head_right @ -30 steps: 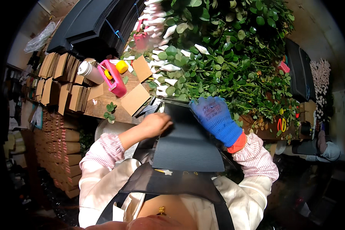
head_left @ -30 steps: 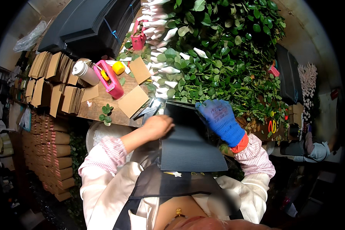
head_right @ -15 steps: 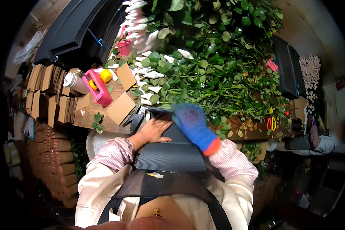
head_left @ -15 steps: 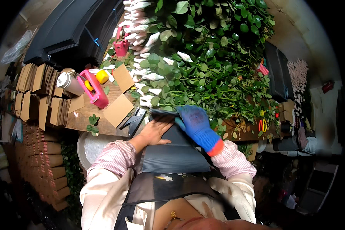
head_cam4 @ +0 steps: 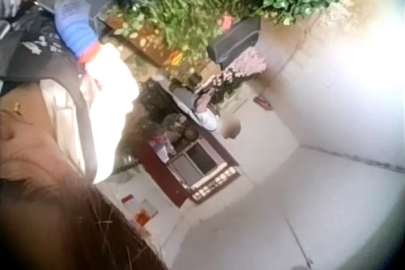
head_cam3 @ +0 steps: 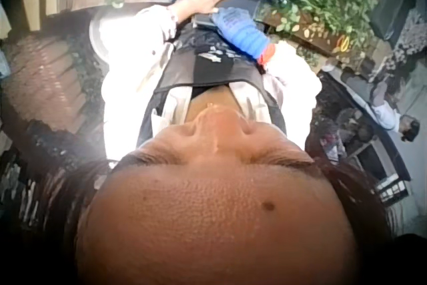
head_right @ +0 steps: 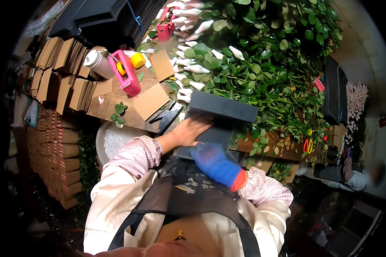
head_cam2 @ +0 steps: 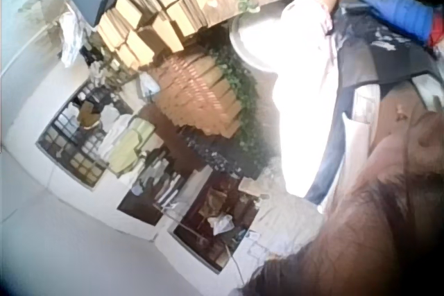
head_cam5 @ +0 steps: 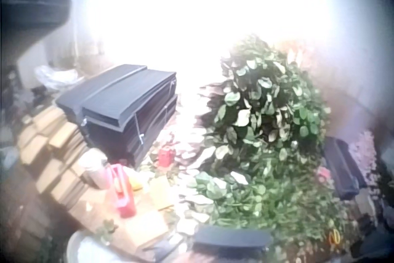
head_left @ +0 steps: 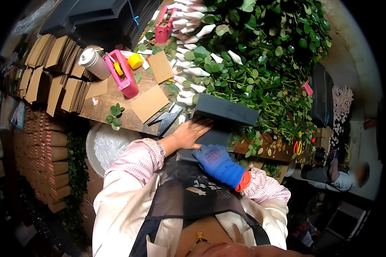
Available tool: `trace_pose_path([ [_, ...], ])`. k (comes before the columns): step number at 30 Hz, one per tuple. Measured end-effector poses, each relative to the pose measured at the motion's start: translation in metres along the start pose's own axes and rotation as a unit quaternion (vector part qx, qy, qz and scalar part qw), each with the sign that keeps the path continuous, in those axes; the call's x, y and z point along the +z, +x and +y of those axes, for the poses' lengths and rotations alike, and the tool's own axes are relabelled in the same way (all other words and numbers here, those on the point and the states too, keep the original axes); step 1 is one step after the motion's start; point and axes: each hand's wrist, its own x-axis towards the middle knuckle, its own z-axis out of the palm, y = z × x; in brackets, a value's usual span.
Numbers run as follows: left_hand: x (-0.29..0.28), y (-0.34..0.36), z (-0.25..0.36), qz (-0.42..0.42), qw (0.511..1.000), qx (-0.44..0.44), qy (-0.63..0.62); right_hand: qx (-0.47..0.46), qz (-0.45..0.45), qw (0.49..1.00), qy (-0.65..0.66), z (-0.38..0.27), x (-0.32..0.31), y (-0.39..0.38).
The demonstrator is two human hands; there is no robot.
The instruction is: The person arranges artificial white tulips and green leaves into a black rectangular container. They use a yellow tape dispenser to secure the arrangement and handle the flowers and leaves by hand.
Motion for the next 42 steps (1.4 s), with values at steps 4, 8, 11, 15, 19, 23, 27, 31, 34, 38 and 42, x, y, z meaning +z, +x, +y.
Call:
trace_pose_path([
  [4,0.070,-0.003,-0.028,0.176,0.959,0.028,0.219,-0.160,0.161,0.956,0.184,-0.015,-0.047,0.043],
  [8,0.041,-0.007,-0.020,0.100,0.994,-0.004,0.042,-0.167,0.357,0.918,0.046,-0.039,-0.041,0.171],
  [11,0.020,-0.005,-0.013,0.063,0.998,-0.008,-0.027,-0.055,0.389,0.910,-0.135,-0.027,-0.008,0.279],
  [15,0.009,-0.009,-0.015,0.029,0.996,-0.032,-0.075,0.030,0.252,0.967,0.004,-0.031,-0.019,0.325],
  [19,0.005,0.004,-0.014,0.004,0.994,-0.028,-0.103,0.039,0.217,0.975,-0.018,-0.018,-0.051,0.295],
  [23,0.003,0.011,-0.014,-0.008,0.991,-0.048,-0.121,0.019,0.310,0.949,0.042,-0.016,-0.108,0.200],
  [27,-0.003,0.024,-0.008,-0.021,0.990,-0.039,-0.136,-0.138,0.381,0.901,0.158,0.034,-0.071,0.074],
  [31,-0.005,0.031,0.001,-0.042,0.993,-0.020,-0.111,0.005,0.176,0.913,0.367,0.092,0.023,0.025],
  [34,0.024,0.024,-0.007,-0.037,0.999,0.014,0.000,0.119,0.030,0.838,0.531,0.130,0.075,0.026],
  [38,-0.014,0.005,-0.010,-0.099,0.987,0.006,0.129,0.189,-0.061,0.737,0.646,0.132,0.071,0.033],
  [42,-0.055,-0.016,-0.019,0.013,0.999,-0.018,-0.028,0.198,-0.038,0.764,0.613,0.132,0.086,0.043],
])
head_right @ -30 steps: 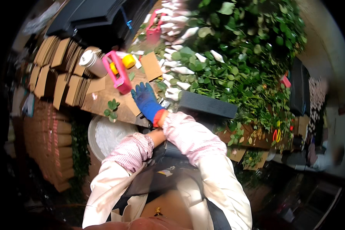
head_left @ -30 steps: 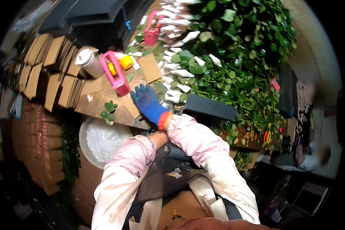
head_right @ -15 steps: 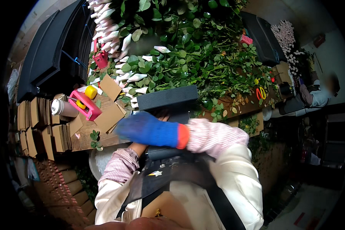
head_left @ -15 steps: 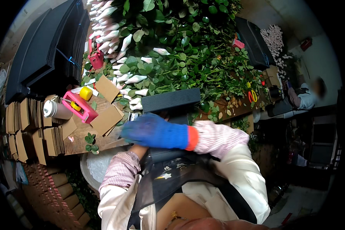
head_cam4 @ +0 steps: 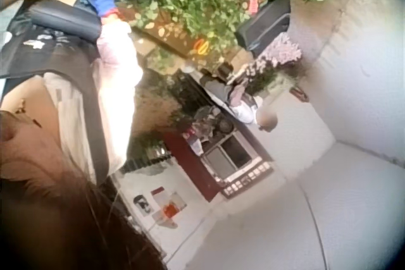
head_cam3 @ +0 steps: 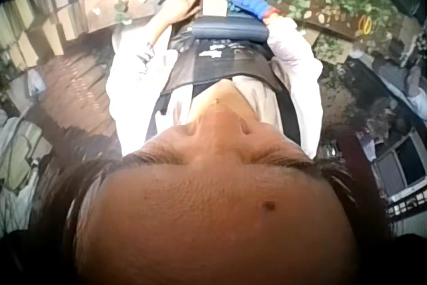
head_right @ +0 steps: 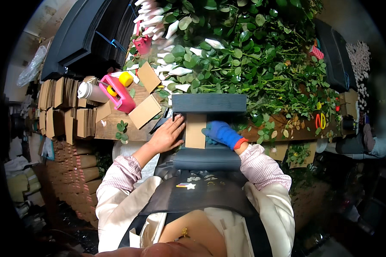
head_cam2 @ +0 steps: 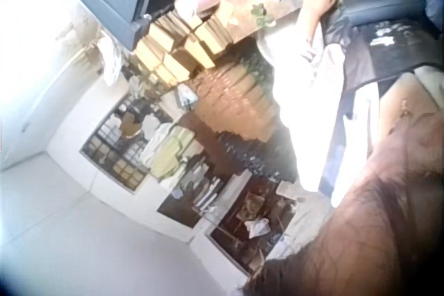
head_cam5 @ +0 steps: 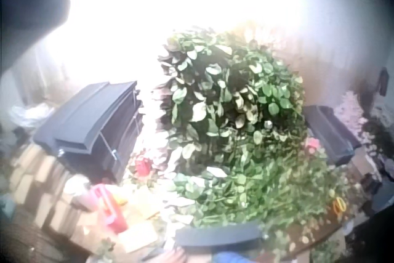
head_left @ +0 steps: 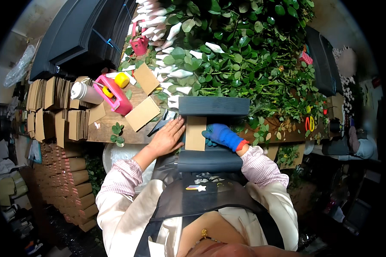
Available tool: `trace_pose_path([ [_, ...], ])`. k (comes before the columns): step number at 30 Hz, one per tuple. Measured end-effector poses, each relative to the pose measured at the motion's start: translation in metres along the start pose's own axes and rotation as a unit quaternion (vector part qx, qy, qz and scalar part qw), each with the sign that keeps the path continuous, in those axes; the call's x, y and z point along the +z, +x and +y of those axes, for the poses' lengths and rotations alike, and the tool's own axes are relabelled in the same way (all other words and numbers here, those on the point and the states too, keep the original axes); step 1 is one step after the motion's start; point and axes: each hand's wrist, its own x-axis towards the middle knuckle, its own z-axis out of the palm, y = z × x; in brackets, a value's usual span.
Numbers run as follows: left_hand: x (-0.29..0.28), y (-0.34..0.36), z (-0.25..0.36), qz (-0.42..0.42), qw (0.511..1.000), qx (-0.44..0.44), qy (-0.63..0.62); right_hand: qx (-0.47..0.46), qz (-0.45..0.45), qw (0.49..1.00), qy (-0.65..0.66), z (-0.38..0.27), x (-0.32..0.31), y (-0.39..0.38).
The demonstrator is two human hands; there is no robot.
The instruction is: The person arranges artificial white tulips and green leaves into a black rectangular container. They use a yellow tape dispenser to secure the arrangement and handle the flowers and leaves by hand.
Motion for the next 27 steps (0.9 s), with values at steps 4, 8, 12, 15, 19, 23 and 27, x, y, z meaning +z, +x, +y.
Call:
trace_pose_path([
  [4,-0.001,0.031,0.025,0.052,0.994,0.051,-0.080,-0.100,0.109,0.970,-0.191,0.027,0.003,0.011],
  [8,0.019,0.046,0.032,-0.006,0.994,0.011,-0.111,-0.129,0.104,0.921,-0.352,0.003,-0.013,-0.021],
  [12,0.001,0.066,0.039,-0.043,0.993,0.019,-0.112,-0.256,0.013,0.963,0.085,-0.058,-0.076,-0.122],
  [15,-0.003,0.075,0.046,-0.037,0.989,0.011,-0.144,-0.337,0.339,0.870,0.122,-0.062,-0.160,-0.113],
  [19,-0.006,0.088,0.053,-0.056,0.987,-0.007,-0.152,-0.065,0.648,0.740,-0.166,0.011,-0.296,-0.022],
  [23,-0.011,0.090,0.057,-0.055,0.986,-0.022,-0.155,0.062,0.547,0.718,-0.425,0.040,-0.311,0.005],
  [27,-0.010,0.089,0.059,-0.051,0.987,-0.032,-0.152,-0.081,0.572,0.708,-0.407,0.013,-0.327,-0.040],
])
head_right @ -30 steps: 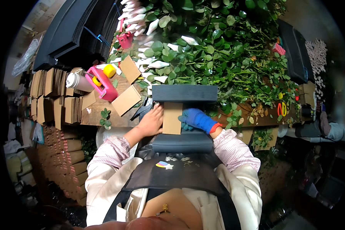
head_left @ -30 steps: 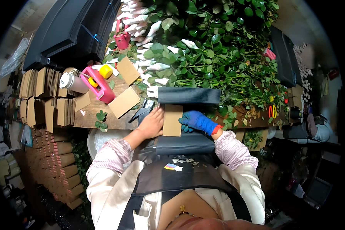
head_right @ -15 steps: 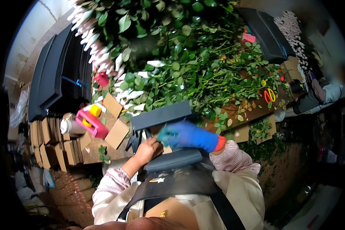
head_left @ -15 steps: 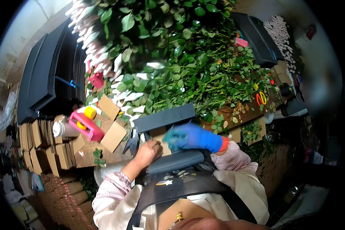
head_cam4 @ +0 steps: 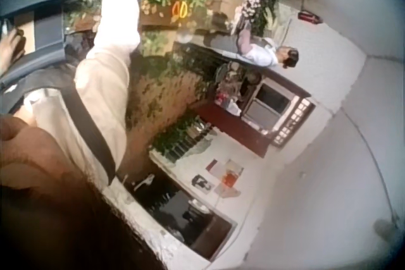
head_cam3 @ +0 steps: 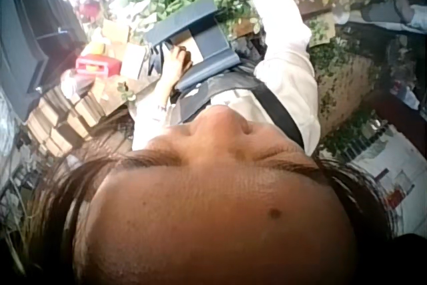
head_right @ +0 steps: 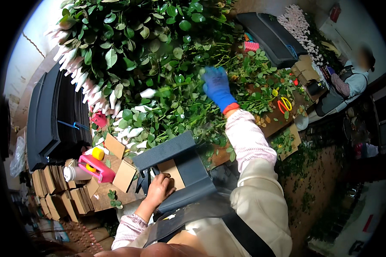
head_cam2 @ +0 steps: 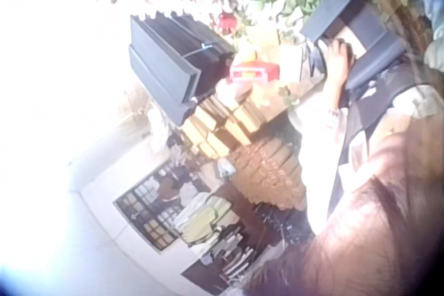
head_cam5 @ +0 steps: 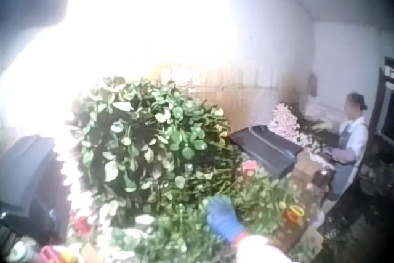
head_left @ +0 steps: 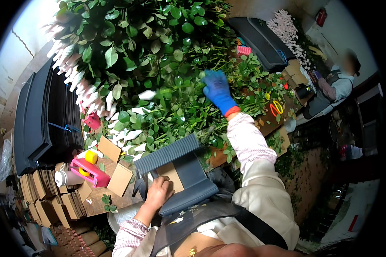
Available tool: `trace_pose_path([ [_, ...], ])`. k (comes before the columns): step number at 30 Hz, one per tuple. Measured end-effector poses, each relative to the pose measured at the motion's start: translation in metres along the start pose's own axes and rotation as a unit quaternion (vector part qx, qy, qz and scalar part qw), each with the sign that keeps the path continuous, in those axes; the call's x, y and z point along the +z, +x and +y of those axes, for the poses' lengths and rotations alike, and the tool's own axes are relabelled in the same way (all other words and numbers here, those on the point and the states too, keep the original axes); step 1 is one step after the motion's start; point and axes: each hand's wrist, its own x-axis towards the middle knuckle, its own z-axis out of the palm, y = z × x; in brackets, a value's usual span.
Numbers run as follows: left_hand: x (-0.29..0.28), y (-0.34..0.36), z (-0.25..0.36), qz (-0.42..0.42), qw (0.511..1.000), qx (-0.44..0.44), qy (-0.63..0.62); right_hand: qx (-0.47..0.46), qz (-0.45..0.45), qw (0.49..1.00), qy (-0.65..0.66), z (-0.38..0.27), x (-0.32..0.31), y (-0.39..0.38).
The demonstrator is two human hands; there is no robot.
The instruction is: The person arranges artificial white tulips and green leaves into a black rectangular container. They use a yellow tape dispenser to secure the arrangement and handle the flowers and leaves by hand.
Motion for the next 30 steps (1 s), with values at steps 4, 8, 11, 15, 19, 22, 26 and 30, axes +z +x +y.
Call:
trace_pose_path([
  [4,0.001,-0.004,0.004,-0.018,1.000,-0.007,0.010,-0.064,0.190,0.974,0.100,0.025,-0.064,-0.027],
  [8,0.007,-0.012,0.000,-0.002,1.000,0.007,-0.014,-0.150,0.165,0.969,0.103,-0.004,-0.137,-0.086],
  [11,-0.008,-0.003,0.003,-0.018,0.997,-0.014,-0.078,-0.274,0.086,0.937,0.198,-0.039,-0.179,-0.147],
  [15,0.007,-0.017,-0.012,-0.024,0.960,-0.144,-0.238,-0.235,-0.269,0.925,0.133,-0.048,-0.117,-0.231],
  [19,0.008,-0.012,-0.012,-0.030,0.985,-0.013,-0.171,-0.195,-0.328,0.918,0.106,-0.022,-0.008,-0.293],
  [22,0.019,-0.014,-0.008,-0.008,0.991,-0.030,-0.129,-0.176,-0.384,0.903,0.079,-0.025,-0.043,-0.262],
  [26,0.010,-0.014,-0.009,-0.023,0.990,-0.039,-0.134,-0.034,-0.212,0.974,0.071,-0.052,-0.089,-0.168],
  [30,0.003,-0.008,-0.005,-0.047,0.992,-0.011,-0.119,-0.232,0.086,0.968,0.038,-0.067,-0.023,-0.116],
])
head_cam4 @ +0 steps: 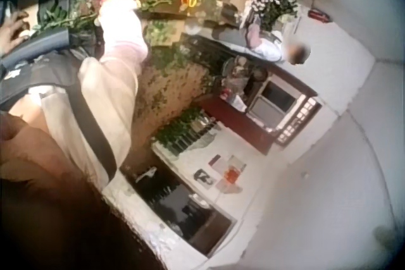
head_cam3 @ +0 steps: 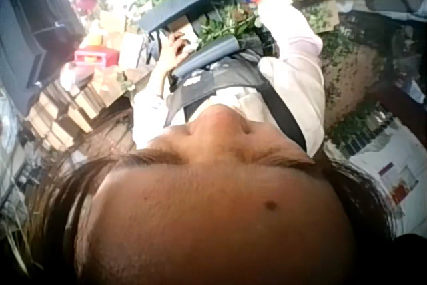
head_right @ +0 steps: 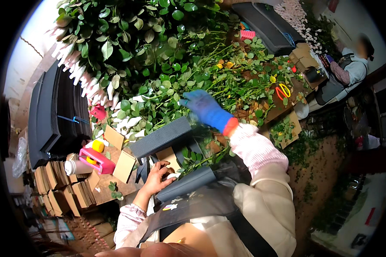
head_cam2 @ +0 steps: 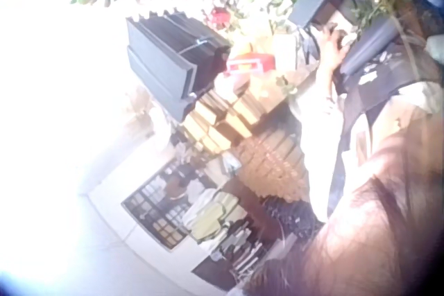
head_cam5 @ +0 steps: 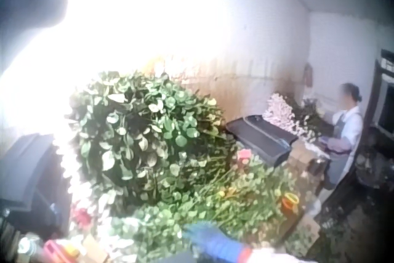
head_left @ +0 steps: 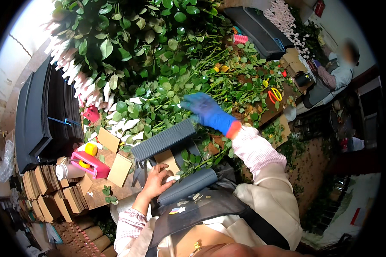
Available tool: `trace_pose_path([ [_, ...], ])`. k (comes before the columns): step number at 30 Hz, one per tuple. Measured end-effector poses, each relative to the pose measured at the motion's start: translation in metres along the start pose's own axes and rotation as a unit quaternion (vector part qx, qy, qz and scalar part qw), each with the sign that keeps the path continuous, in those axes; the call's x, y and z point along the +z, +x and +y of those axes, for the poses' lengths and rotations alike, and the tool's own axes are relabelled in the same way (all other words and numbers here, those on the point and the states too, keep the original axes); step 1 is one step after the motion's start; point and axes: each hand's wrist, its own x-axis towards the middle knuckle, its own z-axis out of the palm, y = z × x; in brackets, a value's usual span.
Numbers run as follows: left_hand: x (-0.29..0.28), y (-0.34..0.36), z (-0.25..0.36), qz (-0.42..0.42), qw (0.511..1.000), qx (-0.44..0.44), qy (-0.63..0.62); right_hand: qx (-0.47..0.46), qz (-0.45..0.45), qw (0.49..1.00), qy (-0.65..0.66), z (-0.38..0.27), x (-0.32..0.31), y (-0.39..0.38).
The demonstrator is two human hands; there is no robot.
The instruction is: The person arranges artificial white tulips and green leaves into a black rectangular container. They use a yellow tape dispenser to secure the arrangement and handle the flowers and leaves by hand.
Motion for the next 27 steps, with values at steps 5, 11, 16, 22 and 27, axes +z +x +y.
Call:
trace_pose_path([
  [5,0.008,-0.009,0.002,0.008,0.999,-0.027,-0.042,0.089,-0.240,0.967,0.002,-0.012,-0.034,0.068],
  [11,0.012,-0.013,0.010,-0.001,0.996,-0.030,-0.079,0.031,0.130,0.990,0.048,0.008,-0.075,0.046],
  [16,0.011,-0.007,0.000,0.007,1.000,0.007,-0.028,0.032,0.122,0.992,0.004,0.048,-0.094,0.045],
  [22,0.009,-0.015,0.000,0.002,1.000,-0.006,-0.029,0.038,0.120,0.991,0.037,0.062,-0.045,0.053],
  [27,0.016,-0.021,0.003,-0.001,1.000,-0.010,-0.028,0.229,-0.021,0.973,-0.030,0.077,-0.022,0.075],
])
